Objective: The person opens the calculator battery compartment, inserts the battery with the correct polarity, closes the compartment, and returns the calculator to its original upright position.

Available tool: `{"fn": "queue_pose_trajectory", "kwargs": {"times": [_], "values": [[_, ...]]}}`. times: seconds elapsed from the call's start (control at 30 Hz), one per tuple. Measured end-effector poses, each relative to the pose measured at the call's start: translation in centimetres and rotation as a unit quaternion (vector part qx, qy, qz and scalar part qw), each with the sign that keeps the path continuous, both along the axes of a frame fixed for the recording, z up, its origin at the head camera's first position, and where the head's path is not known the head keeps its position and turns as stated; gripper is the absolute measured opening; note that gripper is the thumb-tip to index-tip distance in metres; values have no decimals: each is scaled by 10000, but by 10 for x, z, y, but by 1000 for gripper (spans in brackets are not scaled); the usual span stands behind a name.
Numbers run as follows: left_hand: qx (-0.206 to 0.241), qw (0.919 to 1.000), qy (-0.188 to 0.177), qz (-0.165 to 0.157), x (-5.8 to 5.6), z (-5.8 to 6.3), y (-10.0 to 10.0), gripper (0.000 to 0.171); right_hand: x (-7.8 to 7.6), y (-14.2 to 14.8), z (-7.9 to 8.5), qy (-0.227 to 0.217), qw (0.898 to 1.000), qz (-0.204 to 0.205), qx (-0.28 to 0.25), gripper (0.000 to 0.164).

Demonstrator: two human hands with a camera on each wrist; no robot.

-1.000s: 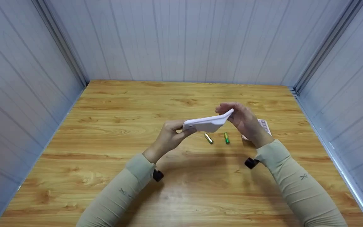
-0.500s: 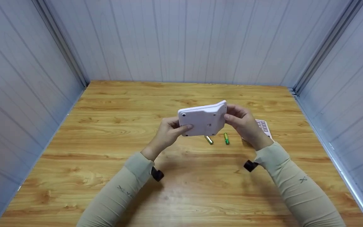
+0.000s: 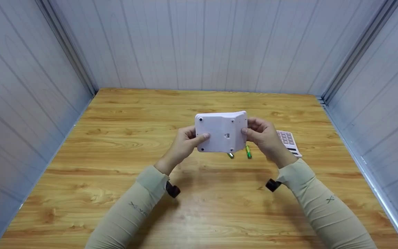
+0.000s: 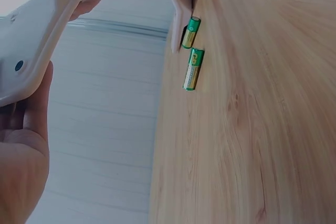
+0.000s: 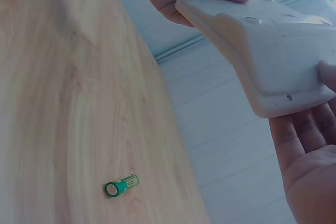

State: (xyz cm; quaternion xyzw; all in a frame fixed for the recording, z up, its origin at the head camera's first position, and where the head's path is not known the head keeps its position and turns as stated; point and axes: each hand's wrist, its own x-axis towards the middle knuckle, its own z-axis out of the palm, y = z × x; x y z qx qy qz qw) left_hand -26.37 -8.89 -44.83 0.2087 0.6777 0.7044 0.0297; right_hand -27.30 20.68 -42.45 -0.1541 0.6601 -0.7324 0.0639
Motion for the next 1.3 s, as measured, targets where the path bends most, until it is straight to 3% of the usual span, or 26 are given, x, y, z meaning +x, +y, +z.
{"fn": "queue_pose_trajectory", "kwargs": {"times": [0.3,0.8,1.0,1.17,1.3], "values": [[-100,9996,-276,-11,0,-3,5,31,0,-5,-9,-572,9981,-234,-44,19],[389,9967,-703,-127,-3,-14,14,40,-2,-14,-23,-1211,9912,-530,46,33],[490,9954,-791,-229,-5,-16,14,43,1,-19,-21,-1024,9894,-1010,183,39],[499,9959,-728,-192,-6,-15,16,40,0,-24,-18,-622,9858,-1521,352,43],[517,9959,-718,-171,-7,-15,17,38,1,-26,-18,-284,9842,-1671,511,46]]}}
